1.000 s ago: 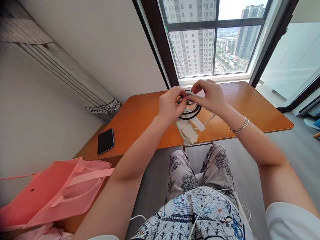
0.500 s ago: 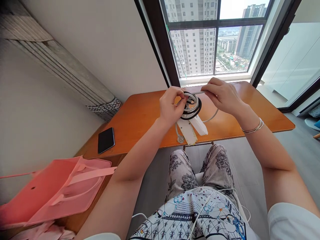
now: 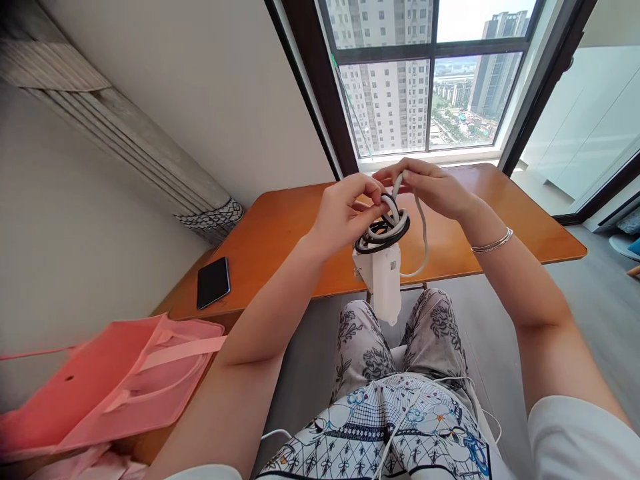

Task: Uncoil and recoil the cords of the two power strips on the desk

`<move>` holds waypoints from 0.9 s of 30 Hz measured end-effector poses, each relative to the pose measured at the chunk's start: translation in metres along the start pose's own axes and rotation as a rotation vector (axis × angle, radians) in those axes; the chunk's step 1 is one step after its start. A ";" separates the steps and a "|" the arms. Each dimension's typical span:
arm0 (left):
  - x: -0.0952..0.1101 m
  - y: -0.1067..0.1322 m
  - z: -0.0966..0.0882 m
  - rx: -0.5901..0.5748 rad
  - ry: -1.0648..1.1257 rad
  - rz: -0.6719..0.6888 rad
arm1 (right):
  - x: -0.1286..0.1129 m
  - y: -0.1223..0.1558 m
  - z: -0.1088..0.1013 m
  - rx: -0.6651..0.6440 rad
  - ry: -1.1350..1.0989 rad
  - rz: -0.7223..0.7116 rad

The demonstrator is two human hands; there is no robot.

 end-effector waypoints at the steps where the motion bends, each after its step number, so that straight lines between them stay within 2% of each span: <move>1: 0.001 0.000 0.000 0.016 0.010 0.002 | 0.008 0.000 0.004 0.003 -0.112 0.046; 5: -0.002 0.003 -0.003 0.107 0.043 -0.018 | 0.038 0.004 0.014 0.110 -0.404 0.189; 8: -0.006 0.007 -0.008 0.196 0.037 -0.024 | 0.048 0.008 0.018 0.187 -0.516 0.213; 12: -0.009 0.013 -0.013 0.293 0.030 -0.022 | 0.042 0.011 0.017 0.267 -0.514 0.179; 18: 0.003 0.017 -0.010 0.292 0.054 0.049 | 0.028 0.008 -0.004 0.371 -0.392 0.107; 20: 0.006 0.019 -0.011 0.295 0.066 0.064 | 0.026 0.007 -0.012 0.390 -0.314 0.068; 23: 0.005 0.021 -0.015 0.311 0.092 0.042 | 0.018 0.010 -0.018 0.401 -0.004 -0.020; 27: 0.001 0.020 -0.016 0.304 0.070 0.003 | -0.001 0.017 -0.004 0.273 0.447 -0.155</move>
Point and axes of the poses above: each hand's wrist, its own y-axis away from the middle knuckle, its own z-axis out of the palm, x = y × z, the point moved 10 cm from there along -y, towards the middle knuckle, and after that the axes turned 2 degrees about y, right-handed, at the moved point
